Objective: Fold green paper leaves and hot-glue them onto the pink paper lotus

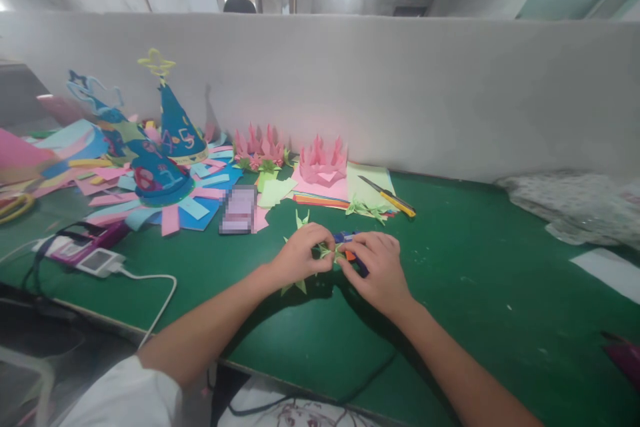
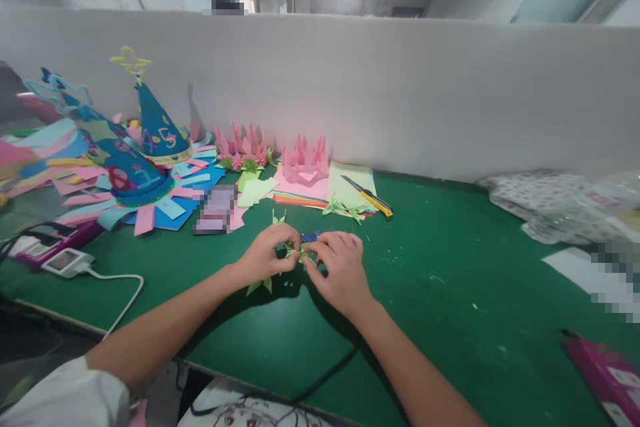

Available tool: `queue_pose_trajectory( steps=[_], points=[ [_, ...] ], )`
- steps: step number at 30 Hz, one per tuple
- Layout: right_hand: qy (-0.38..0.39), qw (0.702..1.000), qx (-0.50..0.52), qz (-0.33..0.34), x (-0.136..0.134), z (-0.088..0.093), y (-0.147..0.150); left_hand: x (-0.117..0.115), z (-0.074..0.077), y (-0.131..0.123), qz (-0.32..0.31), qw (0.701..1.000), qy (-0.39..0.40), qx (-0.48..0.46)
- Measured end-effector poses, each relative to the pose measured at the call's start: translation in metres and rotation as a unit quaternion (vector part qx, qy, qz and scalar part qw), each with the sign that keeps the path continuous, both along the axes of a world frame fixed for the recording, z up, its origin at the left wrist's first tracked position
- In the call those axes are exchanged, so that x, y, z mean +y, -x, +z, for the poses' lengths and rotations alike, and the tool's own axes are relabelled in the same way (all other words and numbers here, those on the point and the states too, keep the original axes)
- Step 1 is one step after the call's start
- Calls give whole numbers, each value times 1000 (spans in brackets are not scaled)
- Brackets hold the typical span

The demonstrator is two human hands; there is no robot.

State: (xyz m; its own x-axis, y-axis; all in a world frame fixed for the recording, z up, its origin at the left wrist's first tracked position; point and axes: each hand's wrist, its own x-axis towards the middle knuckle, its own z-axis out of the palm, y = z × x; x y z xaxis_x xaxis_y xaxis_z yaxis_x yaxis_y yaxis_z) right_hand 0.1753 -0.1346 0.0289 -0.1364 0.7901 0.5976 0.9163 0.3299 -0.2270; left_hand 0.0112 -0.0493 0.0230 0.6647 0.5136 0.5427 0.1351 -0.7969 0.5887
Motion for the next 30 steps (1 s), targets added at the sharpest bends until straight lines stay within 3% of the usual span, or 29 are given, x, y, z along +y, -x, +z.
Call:
queue_pose_trajectory(
  steps=[14, 21, 26, 30],
  points=[
    [-1, 1000, -16, -2, -1, 0, -2, -2, 0, 0, -12, 996, 83, 14],
    [-24, 998, -49, -17, 0, 1, -3, -4, 9, 1, -35, 996, 78, -33],
    [-20, 998, -62, -28, 1, 1, -6, 0, 8, 3, 18, 994, 64, -81],
    [-28, 997, -56, -33, 1, 3, -7, 14, 8, 11, 98, 994, -12, -41]
  ],
)
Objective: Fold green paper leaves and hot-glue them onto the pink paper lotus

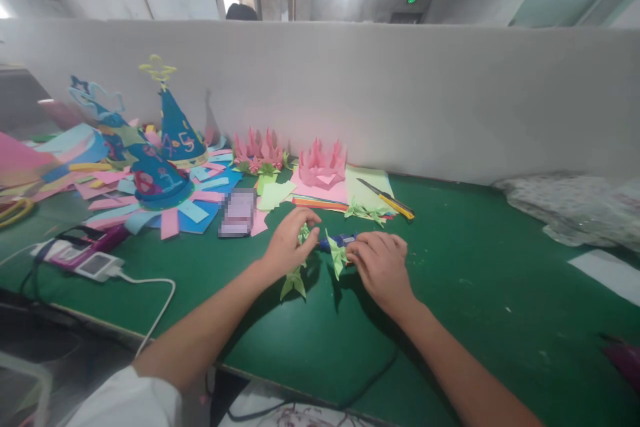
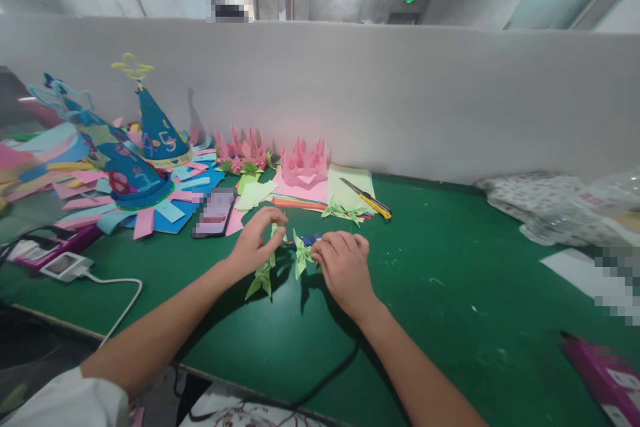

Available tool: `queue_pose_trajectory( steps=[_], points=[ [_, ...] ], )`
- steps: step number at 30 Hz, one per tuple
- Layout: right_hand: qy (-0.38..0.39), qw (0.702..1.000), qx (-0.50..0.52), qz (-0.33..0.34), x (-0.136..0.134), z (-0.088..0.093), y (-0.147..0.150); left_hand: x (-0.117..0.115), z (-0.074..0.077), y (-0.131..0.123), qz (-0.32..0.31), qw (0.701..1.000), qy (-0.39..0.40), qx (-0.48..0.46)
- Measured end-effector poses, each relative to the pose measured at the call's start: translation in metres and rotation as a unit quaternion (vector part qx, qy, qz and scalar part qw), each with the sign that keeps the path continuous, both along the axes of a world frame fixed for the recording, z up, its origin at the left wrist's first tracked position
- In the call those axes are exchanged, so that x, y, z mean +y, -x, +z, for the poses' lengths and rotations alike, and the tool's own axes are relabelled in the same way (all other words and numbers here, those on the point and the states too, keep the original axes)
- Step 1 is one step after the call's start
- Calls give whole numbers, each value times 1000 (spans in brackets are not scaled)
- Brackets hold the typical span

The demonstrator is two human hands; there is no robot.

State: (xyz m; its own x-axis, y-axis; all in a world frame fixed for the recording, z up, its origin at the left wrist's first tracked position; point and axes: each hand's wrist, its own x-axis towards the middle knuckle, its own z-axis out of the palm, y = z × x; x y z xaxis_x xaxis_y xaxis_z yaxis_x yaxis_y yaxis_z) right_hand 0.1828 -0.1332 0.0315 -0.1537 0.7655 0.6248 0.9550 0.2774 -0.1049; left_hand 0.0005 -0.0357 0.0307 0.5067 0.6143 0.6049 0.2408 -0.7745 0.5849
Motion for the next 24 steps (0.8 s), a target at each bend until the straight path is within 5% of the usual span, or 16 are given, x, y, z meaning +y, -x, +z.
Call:
queue_pose_trajectory(
  steps=[6, 11, 19, 21, 24],
  points=[
    [-14, 1000, 19, 0, 1, -1, -3, 27, -6, 16, 108, 989, -44, 89],
    [-3, 1000, 6, 19, 2, -5, -4, 37, -23, 19, 115, 979, -17, 169],
    [90, 977, -26, 190, 2, -9, -1, 39, -37, 13, 90, 975, -12, 202],
    [79, 985, 10, 153, 5, -9, -7, 38, -37, 13, 85, 976, -4, 199],
    [4, 993, 118, -30, 13, -11, -25, 36, -37, 13, 81, 980, 2, 181]
  ],
)
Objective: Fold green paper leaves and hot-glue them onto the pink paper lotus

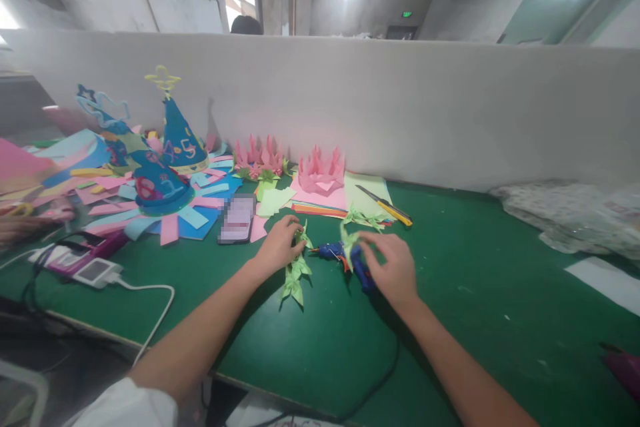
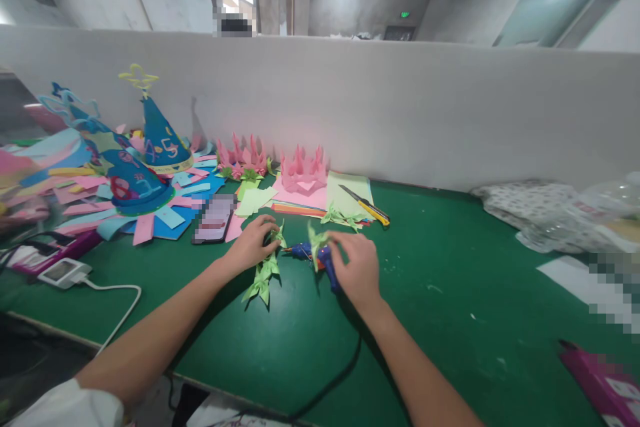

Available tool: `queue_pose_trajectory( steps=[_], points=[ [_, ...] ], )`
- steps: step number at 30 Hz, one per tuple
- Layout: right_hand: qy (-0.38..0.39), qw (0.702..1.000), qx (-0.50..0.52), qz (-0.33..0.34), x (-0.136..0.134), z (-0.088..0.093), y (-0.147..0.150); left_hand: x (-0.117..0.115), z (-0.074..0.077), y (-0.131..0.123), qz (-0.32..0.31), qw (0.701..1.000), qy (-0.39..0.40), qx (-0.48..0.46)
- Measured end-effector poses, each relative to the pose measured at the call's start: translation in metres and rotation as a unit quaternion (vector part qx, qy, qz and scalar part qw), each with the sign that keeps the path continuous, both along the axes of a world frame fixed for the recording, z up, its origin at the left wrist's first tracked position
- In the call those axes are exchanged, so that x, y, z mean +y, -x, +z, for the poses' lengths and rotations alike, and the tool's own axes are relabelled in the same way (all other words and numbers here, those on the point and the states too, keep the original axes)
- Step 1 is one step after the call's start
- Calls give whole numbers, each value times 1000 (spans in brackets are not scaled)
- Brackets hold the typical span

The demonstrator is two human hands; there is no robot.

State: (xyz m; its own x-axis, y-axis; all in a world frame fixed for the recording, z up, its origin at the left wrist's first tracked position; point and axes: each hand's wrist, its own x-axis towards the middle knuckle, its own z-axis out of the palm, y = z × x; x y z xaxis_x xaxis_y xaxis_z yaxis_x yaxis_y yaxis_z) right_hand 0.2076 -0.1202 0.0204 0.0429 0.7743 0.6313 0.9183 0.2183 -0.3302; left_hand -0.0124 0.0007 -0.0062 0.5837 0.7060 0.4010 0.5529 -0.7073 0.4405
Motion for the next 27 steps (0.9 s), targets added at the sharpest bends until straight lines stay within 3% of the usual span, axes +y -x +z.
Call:
queue_pose_trajectory(
  steps=[3, 13, 21, 27],
  points=[
    [2, 995, 49, -83, 5, -3, -16, -2, 1, 0, -14, 1000, 8, -13],
    [59, 993, 87, -59, -1, -8, -7, -1, -1, 2, 4, 997, 69, -18],
    [259, 965, 2, -41, -4, -2, -1, -1, 2, 2, 8, 997, 80, -22],
    [280, 959, -32, -19, -7, -6, 0, 0, 4, 3, 8, 998, 66, -5]
  ],
)
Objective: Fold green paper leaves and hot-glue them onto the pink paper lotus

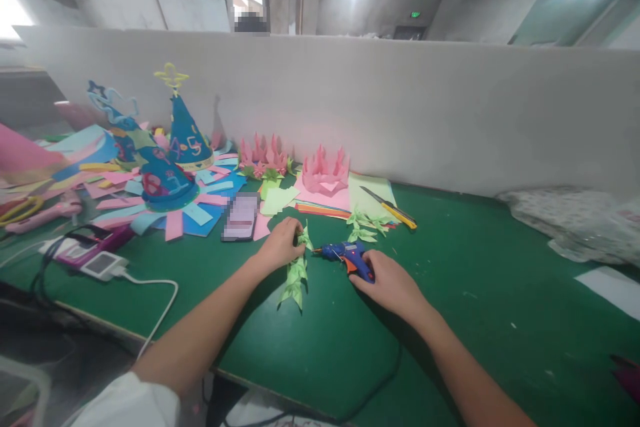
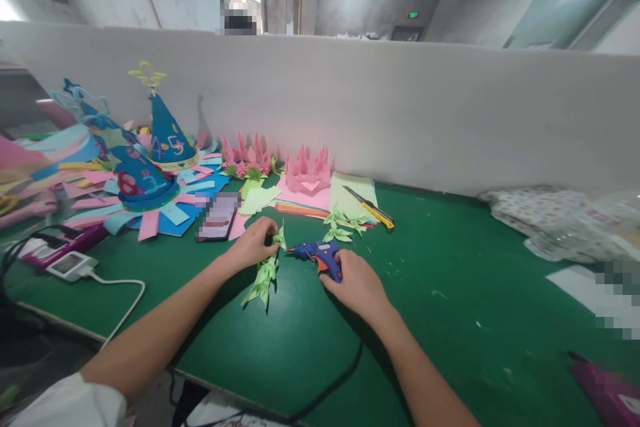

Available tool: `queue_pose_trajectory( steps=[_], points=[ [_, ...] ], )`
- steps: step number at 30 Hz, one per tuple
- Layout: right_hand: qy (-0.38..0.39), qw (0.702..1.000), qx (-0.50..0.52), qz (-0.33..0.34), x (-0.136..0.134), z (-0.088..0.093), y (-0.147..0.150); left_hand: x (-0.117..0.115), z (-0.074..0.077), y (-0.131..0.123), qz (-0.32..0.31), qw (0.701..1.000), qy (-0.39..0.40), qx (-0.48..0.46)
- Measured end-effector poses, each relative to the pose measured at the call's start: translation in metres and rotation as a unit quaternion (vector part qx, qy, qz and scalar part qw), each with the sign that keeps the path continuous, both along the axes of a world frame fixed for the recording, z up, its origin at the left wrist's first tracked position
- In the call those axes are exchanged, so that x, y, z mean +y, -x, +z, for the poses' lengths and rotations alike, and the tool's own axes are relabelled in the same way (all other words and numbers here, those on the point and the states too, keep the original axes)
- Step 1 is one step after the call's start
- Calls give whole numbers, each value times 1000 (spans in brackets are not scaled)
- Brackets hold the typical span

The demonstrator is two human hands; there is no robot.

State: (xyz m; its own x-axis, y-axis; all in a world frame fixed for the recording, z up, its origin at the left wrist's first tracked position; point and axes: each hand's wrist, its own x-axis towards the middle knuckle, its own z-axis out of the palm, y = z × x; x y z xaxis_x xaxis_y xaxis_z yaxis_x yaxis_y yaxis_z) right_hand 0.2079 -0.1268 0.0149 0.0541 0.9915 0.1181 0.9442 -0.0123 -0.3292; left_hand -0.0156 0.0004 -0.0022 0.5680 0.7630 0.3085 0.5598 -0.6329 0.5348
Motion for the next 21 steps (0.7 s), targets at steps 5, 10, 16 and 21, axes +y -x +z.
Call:
queue_pose_trajectory(
  steps=[5, 10, 16, 21],
  points=[
    [22, 992, 100, -69, 6, -6, -3, 1, -1, -2, 0, 1000, 17, 15],
    [16, 905, 416, -87, 11, -6, -1, 1, 0, -4, -19, 999, 15, -47],
    [104, 694, 712, -12, 12, -6, 2, -3, 5, -7, -58, 985, 28, -158],
    [88, 666, 741, 15, 10, -9, -1, -2, 5, -9, -70, 971, 82, -212]
  ],
)
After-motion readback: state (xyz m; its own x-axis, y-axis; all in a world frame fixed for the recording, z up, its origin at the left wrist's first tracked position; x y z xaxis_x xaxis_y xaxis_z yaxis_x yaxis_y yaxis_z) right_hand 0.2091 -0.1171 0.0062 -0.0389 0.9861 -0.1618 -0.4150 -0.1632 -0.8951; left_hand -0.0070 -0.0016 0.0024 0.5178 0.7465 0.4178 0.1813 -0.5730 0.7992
